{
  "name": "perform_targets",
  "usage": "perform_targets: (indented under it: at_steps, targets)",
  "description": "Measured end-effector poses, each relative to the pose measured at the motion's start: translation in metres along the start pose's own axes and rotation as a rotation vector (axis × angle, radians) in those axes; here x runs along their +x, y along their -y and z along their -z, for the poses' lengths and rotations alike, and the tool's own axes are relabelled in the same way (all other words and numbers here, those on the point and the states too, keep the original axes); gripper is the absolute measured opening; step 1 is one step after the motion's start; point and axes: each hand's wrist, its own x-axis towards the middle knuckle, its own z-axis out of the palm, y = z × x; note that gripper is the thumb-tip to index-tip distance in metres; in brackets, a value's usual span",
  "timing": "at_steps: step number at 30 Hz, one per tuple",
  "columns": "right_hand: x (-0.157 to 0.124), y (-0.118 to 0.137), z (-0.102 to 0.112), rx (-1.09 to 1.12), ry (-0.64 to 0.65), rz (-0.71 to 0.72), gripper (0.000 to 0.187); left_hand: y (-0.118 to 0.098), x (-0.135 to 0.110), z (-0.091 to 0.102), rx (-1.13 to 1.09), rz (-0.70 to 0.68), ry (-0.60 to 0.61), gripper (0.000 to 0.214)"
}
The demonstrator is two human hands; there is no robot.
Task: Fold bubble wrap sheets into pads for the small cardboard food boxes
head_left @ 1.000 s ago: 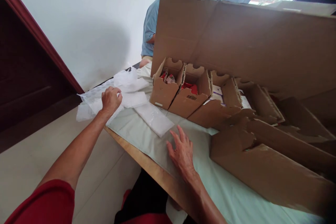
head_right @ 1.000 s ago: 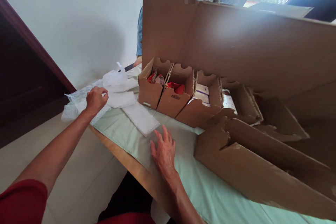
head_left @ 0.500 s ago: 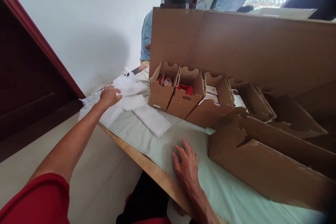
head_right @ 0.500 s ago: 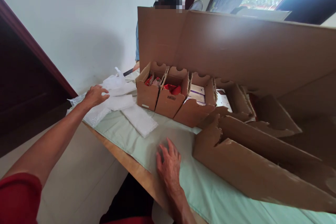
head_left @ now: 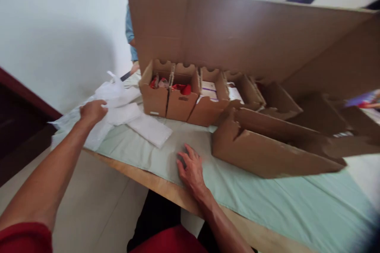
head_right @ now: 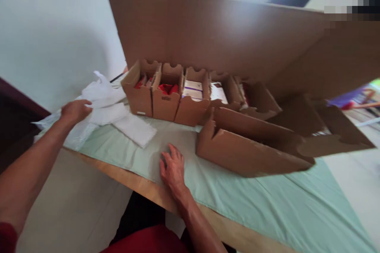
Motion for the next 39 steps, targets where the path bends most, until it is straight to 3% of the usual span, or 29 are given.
perform_targets:
  at_steps: [4,7,11,14,18,20,22,25,27,31,33,36,39]
  targets:
    - [0.002,0.01,0.007,0.011,0.049,-0.079,0.026,-0.012,-0.004,0.002,0.053,0.169,-0.011,0.043]
    - [0.002,0.013,0.01,0.031,0.054,-0.091,0.027,-0.019,-0.016,0.011,-0.015,0.161,-0.19,0.041]
    - [0.002,0.008,0.01,0.101,0.031,-0.095,0.027,-0.038,-0.056,0.038,-0.12,-0.061,-0.507,0.036]
    - [0.005,0.006,0.01,0.276,-0.024,-0.118,0.024,-0.07,-0.107,0.051,-0.174,-0.319,-0.603,0.028]
    - [0.005,0.009,0.023,0.767,-0.065,-0.316,0.031,-0.14,-0.192,0.03,-0.339,-0.75,-0.509,0.02]
    - [-0.002,0.006,0.037,1.049,-0.065,-0.502,0.049,-0.179,-0.236,0.009,-0.431,-0.902,-0.327,0.022]
    - [-0.016,-0.003,0.054,1.224,-0.082,-0.669,0.066,-0.214,-0.278,-0.011,-0.448,-0.948,-0.065,0.02]
    - [-0.051,-0.025,0.084,1.201,-0.13,-0.768,0.071,-0.248,-0.332,-0.031,-0.503,-1.033,0.232,0.031]
    - [-0.076,-0.04,0.101,1.1,-0.144,-0.748,0.07,-0.256,-0.357,-0.037,-0.561,-1.075,0.32,0.035]
    - [-0.115,-0.055,0.117,0.92,-0.1,-0.63,0.082,-0.248,-0.37,-0.035,-0.665,-1.089,0.348,0.016]
    - [-0.125,-0.055,0.117,0.816,-0.064,-0.536,0.088,-0.238,-0.361,-0.031,-0.735,-1.067,0.287,0.019]
    - [-0.131,-0.051,0.111,0.629,-0.023,-0.373,0.088,-0.223,-0.34,-0.029,-0.782,-0.924,0.136,0.023]
    - [-0.128,-0.045,0.101,0.471,-0.039,-0.26,0.077,-0.218,-0.327,-0.033,-0.777,-0.825,0.13,0.026]
